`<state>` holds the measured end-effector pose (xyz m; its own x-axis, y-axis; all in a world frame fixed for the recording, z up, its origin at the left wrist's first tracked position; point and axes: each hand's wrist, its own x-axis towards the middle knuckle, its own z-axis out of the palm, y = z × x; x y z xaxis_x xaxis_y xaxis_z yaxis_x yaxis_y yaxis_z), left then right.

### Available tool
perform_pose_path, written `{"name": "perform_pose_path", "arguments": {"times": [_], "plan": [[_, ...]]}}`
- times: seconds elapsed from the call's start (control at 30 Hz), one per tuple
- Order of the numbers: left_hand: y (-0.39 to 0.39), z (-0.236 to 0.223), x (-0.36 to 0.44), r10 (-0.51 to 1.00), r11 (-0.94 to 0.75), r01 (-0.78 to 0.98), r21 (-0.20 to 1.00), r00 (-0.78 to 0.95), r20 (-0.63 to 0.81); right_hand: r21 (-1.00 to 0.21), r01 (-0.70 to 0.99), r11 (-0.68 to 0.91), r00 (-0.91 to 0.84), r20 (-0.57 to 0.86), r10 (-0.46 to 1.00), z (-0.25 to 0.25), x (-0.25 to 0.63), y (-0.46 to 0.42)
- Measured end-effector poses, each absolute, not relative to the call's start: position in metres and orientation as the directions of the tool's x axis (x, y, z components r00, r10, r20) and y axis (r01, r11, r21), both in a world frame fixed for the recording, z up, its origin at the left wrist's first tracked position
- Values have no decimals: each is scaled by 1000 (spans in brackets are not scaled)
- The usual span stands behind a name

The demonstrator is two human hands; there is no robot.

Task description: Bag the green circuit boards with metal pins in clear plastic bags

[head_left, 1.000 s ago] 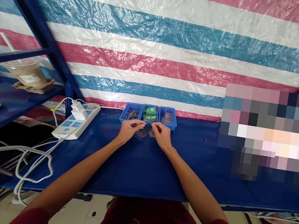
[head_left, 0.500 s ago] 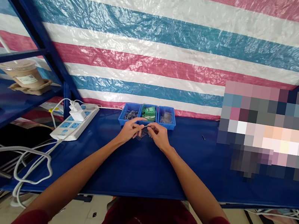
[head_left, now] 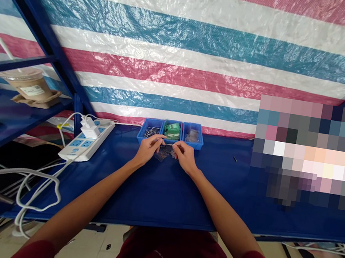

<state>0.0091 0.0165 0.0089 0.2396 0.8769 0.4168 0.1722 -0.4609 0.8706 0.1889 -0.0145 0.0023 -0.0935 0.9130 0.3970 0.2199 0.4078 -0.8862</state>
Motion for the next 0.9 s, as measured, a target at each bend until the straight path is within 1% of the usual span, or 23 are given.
{"name": "perform_pose_path", "arguments": {"times": [0.1, 0.23, 0.4, 0.63, 0.73, 0.8, 0.9], "plan": [[16, 8, 8, 847, -527, 255, 810, 238, 476, -911, 180, 370, -72, 363, 929, 3, 190, -14], [12, 10, 10, 832, -550, 292, 783, 274, 482, -925, 131, 358, -95, 348, 933, 2, 189, -12], [12, 11, 13, 858, -494, 196, 847, 268, 438, -934, 101, 343, -148, 327, 933, -2, 187, -10], [14, 4, 17, 930, -293, 17, 956, 237, 281, -966, -63, 249, -219, 257, 941, -3, 183, -9], [14, 4, 18, 935, -270, -9, 963, 237, 265, -968, -110, 224, -238, 244, 940, -4, 182, -7], [14, 4, 19, 932, -286, -28, 958, 225, 284, -972, -84, 218, -241, 232, 942, -6, 182, -7], [13, 4, 21, 926, -308, -56, 950, 212, 313, -966, 46, 253, -218, 238, 947, -8, 181, -6]]}}
